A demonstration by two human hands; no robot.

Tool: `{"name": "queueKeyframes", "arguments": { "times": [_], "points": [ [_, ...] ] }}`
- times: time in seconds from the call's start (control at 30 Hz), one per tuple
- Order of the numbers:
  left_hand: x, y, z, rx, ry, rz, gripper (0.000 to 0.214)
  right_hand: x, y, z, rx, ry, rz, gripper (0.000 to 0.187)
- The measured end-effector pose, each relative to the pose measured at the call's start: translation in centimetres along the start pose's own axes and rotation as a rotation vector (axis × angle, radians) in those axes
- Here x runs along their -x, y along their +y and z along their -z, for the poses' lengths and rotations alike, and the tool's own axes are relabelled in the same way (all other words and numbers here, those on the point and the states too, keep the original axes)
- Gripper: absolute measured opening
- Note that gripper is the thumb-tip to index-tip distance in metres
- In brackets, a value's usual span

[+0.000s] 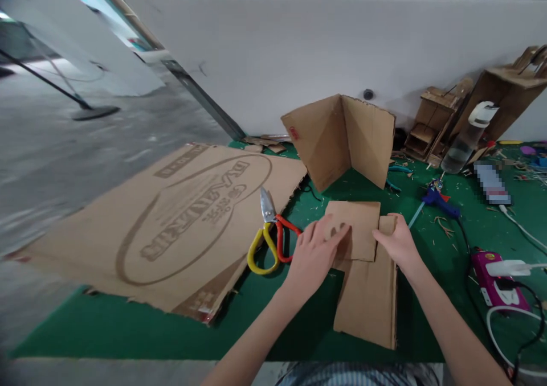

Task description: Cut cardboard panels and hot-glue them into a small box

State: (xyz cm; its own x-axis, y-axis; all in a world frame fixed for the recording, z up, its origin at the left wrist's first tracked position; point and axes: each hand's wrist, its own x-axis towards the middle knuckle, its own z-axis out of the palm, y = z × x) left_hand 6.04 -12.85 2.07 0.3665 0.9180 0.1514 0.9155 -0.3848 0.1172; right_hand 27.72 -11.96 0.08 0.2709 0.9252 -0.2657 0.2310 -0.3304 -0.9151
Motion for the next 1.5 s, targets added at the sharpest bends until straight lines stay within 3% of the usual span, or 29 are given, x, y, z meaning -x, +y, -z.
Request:
{"name": "queueKeyframes", "arguments": {
  "times": [0.07, 0.13, 0.27, 0.33, 0.4, 0.47, 0.6, 0.73, 0.87, 1.07, 1.17, 1.37, 1.5],
  "points": [
    [-0.2, 0.2, -0.3, -0.004, -0.061, -0.099, 0.055, 0.2, 0.3, 0.3, 0.121, -0.004, 0.010, 0.075],
    [-0.3, 0.3, -0.6, 0.008, -0.092, -0.126, 0.054, 1.1, 0.4, 0.5, 0.315, 0.044, 0.116, 0.076],
    [-0.4, 0.5, -0.8, 0.049, -0.071, -0.145, 0.046, 3.7, 0.2, -0.1, 0.757, 0.157, 0.598, 0.052],
    [-0.9, 0.2, -0.1, 0.094, -0.084, -0.166, 0.044, 4.6, 0.2, -0.9, 0.899, 0.054, 0.792, 0.042],
    [-2.1, -0.9, 1.1, 0.126, -0.131, -0.183, 0.038, 5.1, 0.3, -1.7, 0.973, -0.058, 0.857, 0.040],
    [-3.9, -3.2, 2.5, 0.068, -0.156, -0.136, 0.033, 5.2, 0.5, -2.3, 1.007, -0.082, 0.845, 0.041],
    [-8.4, -9.9, 3.4, -0.312, -0.066, 0.192, 0.034, 5.0, 0.9, -2.6, 1.023, -0.062, 0.839, 0.042],
    [-10.8, -13.8, 2.3, -0.409, -0.251, 0.225, 0.035, 5.1, 0.8, -2.5, 1.054, -0.055, 0.818, 0.043],
    [-11.3, -14.1, 2.4, -0.451, -0.260, 0.221, 0.027, 5.3, 0.6, -2.6, 1.057, -0.057, 0.821, 0.043],
    [-12.1, -14.9, 4.5, -0.433, -0.182, 0.263, 0.040, 5.2, 0.7, -2.5, 1.050, -0.060, 0.824, 0.043],
    [-12.4, -15.5, 4.6, -0.427, -0.187, 0.287, 0.045, 5.2, 0.8, -2.4, 1.040, -0.057, 0.834, 0.043],
    [-12.4, -15.6, 2.6, -0.441, -0.179, 0.180, 0.044, 5.3, 0.6, -2.4, 1.010, -0.065, 0.820, 0.043],
    [-12.5, -15.8, 1.0, -0.357, -0.186, 0.205, 0.043, 5.3, 0.7, -2.5, 1.013, -0.061, 0.807, 0.042]
  ]
}}
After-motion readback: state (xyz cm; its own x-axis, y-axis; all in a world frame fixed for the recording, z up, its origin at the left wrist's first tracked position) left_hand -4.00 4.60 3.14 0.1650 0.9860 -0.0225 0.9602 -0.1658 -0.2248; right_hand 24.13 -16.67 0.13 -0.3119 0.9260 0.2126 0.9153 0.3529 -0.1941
